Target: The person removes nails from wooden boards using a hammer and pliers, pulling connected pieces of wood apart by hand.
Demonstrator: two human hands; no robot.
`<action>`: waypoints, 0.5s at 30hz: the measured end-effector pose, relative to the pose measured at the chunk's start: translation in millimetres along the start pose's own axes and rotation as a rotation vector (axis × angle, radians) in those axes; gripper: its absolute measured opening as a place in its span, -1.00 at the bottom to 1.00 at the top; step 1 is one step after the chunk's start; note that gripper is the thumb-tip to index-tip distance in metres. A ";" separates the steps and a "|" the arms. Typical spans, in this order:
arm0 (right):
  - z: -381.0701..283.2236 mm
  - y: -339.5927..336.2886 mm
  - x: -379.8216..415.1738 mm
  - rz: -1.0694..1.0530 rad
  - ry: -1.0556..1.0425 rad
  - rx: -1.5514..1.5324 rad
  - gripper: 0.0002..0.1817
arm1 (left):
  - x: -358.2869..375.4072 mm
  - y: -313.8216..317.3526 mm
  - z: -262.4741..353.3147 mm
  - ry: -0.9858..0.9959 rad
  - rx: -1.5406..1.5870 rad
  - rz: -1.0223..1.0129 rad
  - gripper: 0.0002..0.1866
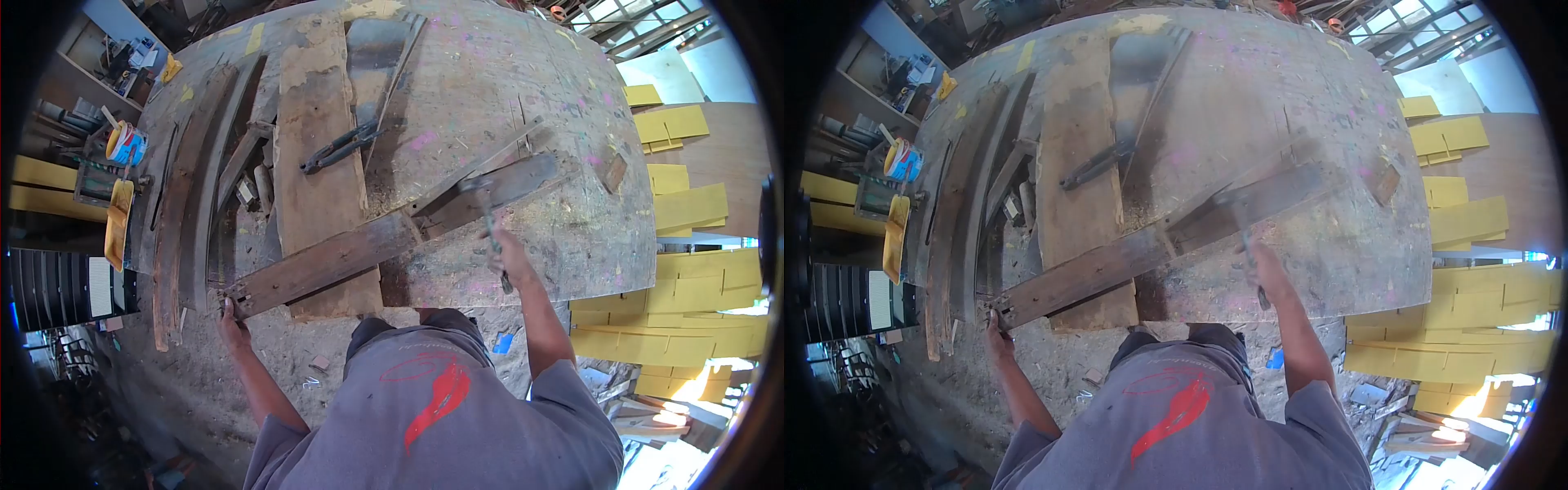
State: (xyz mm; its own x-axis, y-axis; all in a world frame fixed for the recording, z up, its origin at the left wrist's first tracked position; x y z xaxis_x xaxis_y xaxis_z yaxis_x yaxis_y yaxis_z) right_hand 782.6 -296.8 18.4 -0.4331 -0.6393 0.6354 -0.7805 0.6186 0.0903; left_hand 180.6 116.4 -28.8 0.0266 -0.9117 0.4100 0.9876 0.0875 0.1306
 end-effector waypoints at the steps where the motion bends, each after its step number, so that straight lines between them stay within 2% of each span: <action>1: -1.9 4.3 0.6 -0.019 0.010 0.086 -0.44 | 3.7 5.2 2.4 0.021 0.008 -0.015 -0.56; 4: 0.9 19.2 0.7 -0.073 0.049 0.298 -0.43 | 12.5 17.2 16.7 0.054 0.024 -0.001 -0.56; 7: -15.3 14.6 10.6 0.002 -0.018 0.018 -0.45 | 2.0 8.6 6.1 0.030 0.064 0.013 -0.56; 10: 8.1 18.1 13.4 0.082 -0.003 -0.008 -0.48 | -1.1 -0.7 0.9 -0.012 0.061 0.025 -0.56; 13: 6.5 42.3 34.5 0.013 0.068 0.212 -0.54 | 3.2 10.7 7.0 -0.015 0.053 0.010 -0.57; 15: 3.2 24.4 33.1 0.190 -0.082 0.387 -0.58 | 4.7 12.0 9.0 -0.011 0.052 0.005 -0.58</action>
State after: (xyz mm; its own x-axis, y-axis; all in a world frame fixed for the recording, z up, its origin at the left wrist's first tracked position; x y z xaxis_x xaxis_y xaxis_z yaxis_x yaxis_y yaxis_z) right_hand 747.8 -304.4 39.2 -0.6074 -0.5748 0.5483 -0.7882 0.5221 -0.3258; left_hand 191.2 116.8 -17.2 0.0293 -0.9067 0.4207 0.9780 0.1129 0.1753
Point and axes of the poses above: each hand's wrist, its own x-axis away from the middle knuckle, its own y-axis out of the palm, z = x × y, the point moved 8 cm from there along -x, towards the middle knuckle, and after that the axes turned 2 degrees about x, right-handed, at the moved point
